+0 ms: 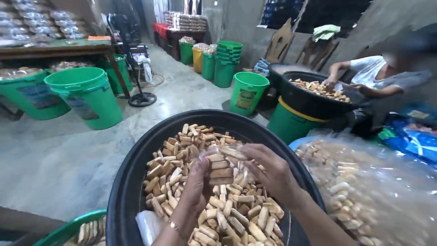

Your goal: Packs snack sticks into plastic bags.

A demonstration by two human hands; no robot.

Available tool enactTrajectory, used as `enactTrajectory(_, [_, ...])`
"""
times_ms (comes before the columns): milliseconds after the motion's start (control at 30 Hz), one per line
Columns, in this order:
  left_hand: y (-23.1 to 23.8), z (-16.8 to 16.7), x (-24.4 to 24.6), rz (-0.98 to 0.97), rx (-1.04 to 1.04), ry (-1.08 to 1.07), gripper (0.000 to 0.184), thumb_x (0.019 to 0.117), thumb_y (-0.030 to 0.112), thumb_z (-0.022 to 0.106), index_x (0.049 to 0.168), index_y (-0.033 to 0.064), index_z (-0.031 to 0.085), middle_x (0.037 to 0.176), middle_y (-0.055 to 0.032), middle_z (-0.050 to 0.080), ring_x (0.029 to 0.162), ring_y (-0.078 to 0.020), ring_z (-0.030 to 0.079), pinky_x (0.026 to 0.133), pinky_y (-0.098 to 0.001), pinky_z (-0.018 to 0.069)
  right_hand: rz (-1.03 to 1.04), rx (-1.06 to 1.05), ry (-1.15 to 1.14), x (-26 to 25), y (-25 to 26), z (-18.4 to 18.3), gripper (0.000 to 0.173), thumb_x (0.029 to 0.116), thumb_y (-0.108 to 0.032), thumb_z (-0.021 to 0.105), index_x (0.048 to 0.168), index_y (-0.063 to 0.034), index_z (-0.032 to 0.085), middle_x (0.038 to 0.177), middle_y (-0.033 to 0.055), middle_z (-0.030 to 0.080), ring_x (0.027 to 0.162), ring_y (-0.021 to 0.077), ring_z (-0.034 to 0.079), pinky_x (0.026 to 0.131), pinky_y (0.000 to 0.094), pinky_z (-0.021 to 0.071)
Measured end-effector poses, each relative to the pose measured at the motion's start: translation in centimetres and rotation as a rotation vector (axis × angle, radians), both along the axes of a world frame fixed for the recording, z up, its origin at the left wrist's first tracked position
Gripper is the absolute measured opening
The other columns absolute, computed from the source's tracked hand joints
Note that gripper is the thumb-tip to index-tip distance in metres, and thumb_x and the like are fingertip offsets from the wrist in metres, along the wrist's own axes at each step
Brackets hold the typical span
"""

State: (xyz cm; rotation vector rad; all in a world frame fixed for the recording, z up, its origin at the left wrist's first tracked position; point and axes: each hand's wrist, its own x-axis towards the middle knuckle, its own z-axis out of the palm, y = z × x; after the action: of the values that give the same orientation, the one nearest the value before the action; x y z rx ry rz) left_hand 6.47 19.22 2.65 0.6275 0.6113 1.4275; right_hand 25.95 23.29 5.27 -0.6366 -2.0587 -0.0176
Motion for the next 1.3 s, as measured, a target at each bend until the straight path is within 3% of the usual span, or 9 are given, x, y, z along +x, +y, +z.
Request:
enactTrajectory(200, [-0.6, -0.3, 0.3, -0.208, 0.052, 0.138, 0.03, 0.1078, 0.023, 0.04, 0.132, 0.0072, 0.048, 0.106, -0.0022, 0.073, 0.096, -0.0157, 0.073, 0.086, -0.0347, 0.0614, -0.019, -0.028, 0.041, 1.2, -0.2, 1.4, 0.025, 0.1048, -0.025, 0.058, 0.104, -0.0011, 0.065, 0.113, 0.015, 0.067, 0.103, 0.008, 0.066, 0.09, 0.0163, 0.0532])
enactTrajectory(400, [-0.2, 0.0, 0.5, -0.062, 0.022, 0.011, 0.04, 0.108, 0.03, 0.042, 0.141, 0.0081, 0.047, 0.103, -0.0061, 0.073, 0.09, -0.0167, 0.074, 0.08, -0.0331, 0.063, -0.028, -0.252, 0.102, 0.3, -1.2, 0.1, 0.024, 0.103, -0.014, 0.054, 0.115, 0.0006, 0.069, 0.096, 0.0067, 0.071, 0.083, -0.0025, 0.063, 0.077, 0.0113, 0.0519])
enactTrajectory(600, [-0.2, 0.3, -1.0, -0.131, 0.198, 0.275, 0.054, 0.106, 0.024, 0.046, 0.155, 0.0077, 0.028, 0.122, -0.0019, 0.067, 0.098, -0.0127, 0.071, 0.082, -0.0313, 0.0627, 0.007, -0.261, -0.055, -0.7, -2.2, -1.6, 0.037, 0.1, -0.004, 0.048, 0.131, -0.0025, 0.069, 0.121, 0.0138, 0.074, 0.108, 0.0178, 0.072, 0.094, 0.0283, 0.056])
enactTrajectory(733, [-0.2, 1.4, -0.6, 0.047, 0.058, 0.464, 0.039, 0.1035, 0.006, 0.049, 0.142, 0.0026, 0.044, 0.103, -0.0025, 0.068, 0.08, -0.0081, 0.07, 0.07, -0.0259, 0.0616, 0.063, -0.557, -0.112, 1.5, -2.7, -1.1, 0.04, 0.1007, -0.006, 0.047, 0.135, -0.0077, 0.068, 0.125, 0.0119, 0.071, 0.099, 0.0131, 0.069, 0.086, 0.0265, 0.055])
enactTrajectory(867, [0.0, 1.0, -0.6, 0.046, 0.108, 0.641, 0.039, 0.1102, 0.021, 0.036, 0.142, 0.0017, 0.046, 0.113, -0.0054, 0.063, 0.091, -0.0064, 0.066, 0.08, -0.0257, 0.0581, 0.329, -0.923, -0.065, 2.2, -3.1, -1.5, 0.025, 0.1005, -0.013, 0.051, 0.112, -0.0011, 0.071, 0.122, 0.0081, 0.065, 0.11, 0.0045, 0.062, 0.09, 0.0218, 0.0537])
enactTrajectory(967, [-0.3, 1.1, -0.5, -0.069, 0.04, 0.602, 0.055, 0.1116, 0.032, 0.014, 0.141, 0.0048, 0.052, 0.111, -0.0053, 0.067, 0.093, -0.0098, 0.068, 0.08, -0.0296, 0.0588, 0.371, -1.148, 0.045, 1.1, -4.3, -2.0, 0.02, 0.0944, -0.001, 0.045, 0.099, -0.0011, 0.065, 0.091, -0.0055, 0.064, 0.073, -0.0042, 0.06, 0.066, 0.0156, 0.0531])
enactTrajectory(1067, [-0.5, 1.8, -1.2, -0.14, 0.006, 0.552, 0.058, 0.1113, 0.032, 0.009, 0.14, 0.0035, 0.05, 0.114, -0.004, 0.069, 0.098, -0.0102, 0.068, 0.086, -0.0307, 0.0571, 0.386, -1.223, 0.113, 2.3, -4.5, -1.8, 0.033, 0.0929, -0.002, 0.043, 0.112, -0.0072, 0.069, 0.074, -0.0164, 0.054, 0.056, -0.0101, 0.041, 0.051, 0.0106, 0.0351])
enactTrajectory(1200, [-1.1, 3.0, 0.9, -0.247, 0.125, 0.795, 0.048, 0.1006, 0.012, 0.055, 0.146, 0.0053, 0.044, 0.114, -0.0064, 0.064, 0.08, -0.0095, 0.069, 0.067, -0.0282, 0.0619, 0.205, -1.153, -0.254, 2.9, -5.6, 0.2, 0.031, 0.1013, -0.001, 0.046, 0.129, 0.0059, 0.059, 0.102, 0.0176, 0.064, 0.085, 0.0202, 0.061, 0.078, 0.0382, 0.0524])
enactTrajectory(1300, [-1.7, 2.9, 3.0, -0.152, 0.119, 0.762, 0.045, 0.0983, 0.004, 0.059, 0.141, 0.0015, 0.046, 0.106, -0.0053, 0.066, 0.072, -0.0086, 0.069, 0.062, -0.0263, 0.0618, 0.034, -1.035, -0.192, 3.9, -7.2, 0.0, 0.039, 0.1034, -0.005, 0.046, 0.141, 0.0051, 0.051, 0.112, 0.0245, 0.065, 0.097, 0.0318, 0.065, 0.089, 0.0486, 0.0529])
